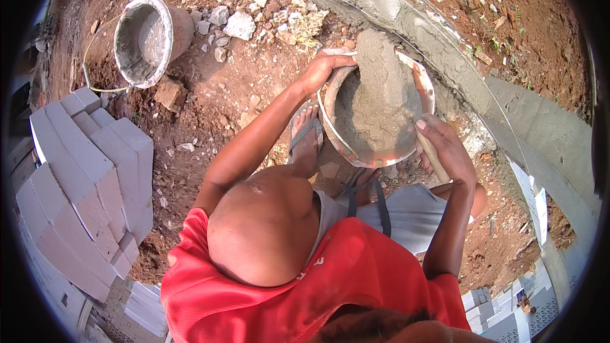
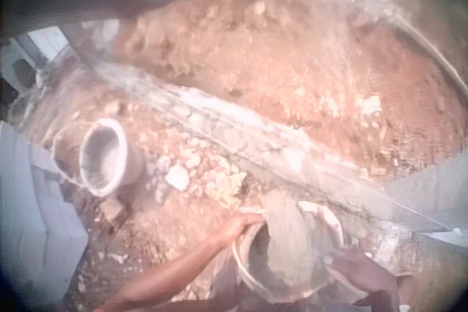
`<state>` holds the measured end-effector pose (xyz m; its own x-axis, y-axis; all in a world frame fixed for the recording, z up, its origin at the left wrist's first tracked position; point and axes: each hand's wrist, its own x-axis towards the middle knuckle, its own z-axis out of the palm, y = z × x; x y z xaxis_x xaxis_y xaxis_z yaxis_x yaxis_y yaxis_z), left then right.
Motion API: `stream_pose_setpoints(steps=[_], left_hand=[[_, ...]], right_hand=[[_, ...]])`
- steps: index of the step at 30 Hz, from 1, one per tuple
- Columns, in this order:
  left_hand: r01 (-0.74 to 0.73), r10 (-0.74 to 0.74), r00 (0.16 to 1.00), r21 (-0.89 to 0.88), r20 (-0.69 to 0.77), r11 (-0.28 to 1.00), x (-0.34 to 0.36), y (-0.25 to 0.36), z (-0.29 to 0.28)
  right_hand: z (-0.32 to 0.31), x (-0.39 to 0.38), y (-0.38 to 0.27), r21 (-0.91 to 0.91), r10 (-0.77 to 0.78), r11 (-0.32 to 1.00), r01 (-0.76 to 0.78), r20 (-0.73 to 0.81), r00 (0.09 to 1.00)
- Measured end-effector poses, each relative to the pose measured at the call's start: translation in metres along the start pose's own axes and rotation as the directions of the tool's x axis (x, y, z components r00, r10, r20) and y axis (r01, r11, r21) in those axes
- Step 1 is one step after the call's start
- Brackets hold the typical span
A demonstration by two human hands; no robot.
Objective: The person walks across a construction site, then uses a trowel to apply cement along a curved concrete edge. They scoop cement from a bucket and spread it evenly along the edge, smoothing the surface.
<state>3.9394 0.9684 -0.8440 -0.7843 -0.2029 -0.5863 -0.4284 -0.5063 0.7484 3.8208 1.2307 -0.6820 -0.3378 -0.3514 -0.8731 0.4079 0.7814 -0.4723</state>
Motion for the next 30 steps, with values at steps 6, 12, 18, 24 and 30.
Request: stream_pose_setpoints(steps=[6,12,18,24,30], left_hand=[[-0.036,0.036,0.999,-0.017,0.041,0.999,0.007,-0.002,0.002],[-0.022,0.022,0.996,-0.006,0.086,1.0,-0.009,0.011,0.001],[-0.049,0.045,0.993,0.025,0.111,0.999,0.006,-0.004,-0.006],[-0.034,0.037,0.997,-0.054,0.061,0.998,0.004,-0.001,-0.004],[0.0,0.0,1.0,-0.036,0.01,0.999,0.002,0.006,0.001]], right_hand=[[-0.01,0.097,-0.11,-0.273,-0.21,0.938,0.216,0.051,0.976],[0.07,0.208,-0.153,-0.815,-0.607,0.547,0.191,-0.229,0.761],[0.051,0.201,-0.134,-0.611,-0.542,0.758,0.227,-0.397,0.741],[0.037,0.198,-0.145,-0.22,-0.208,0.958,0.186,-0.079,0.975],[0.021,0.226,-0.134,-0.561,-0.315,0.808,0.18,-0.154,0.936]])
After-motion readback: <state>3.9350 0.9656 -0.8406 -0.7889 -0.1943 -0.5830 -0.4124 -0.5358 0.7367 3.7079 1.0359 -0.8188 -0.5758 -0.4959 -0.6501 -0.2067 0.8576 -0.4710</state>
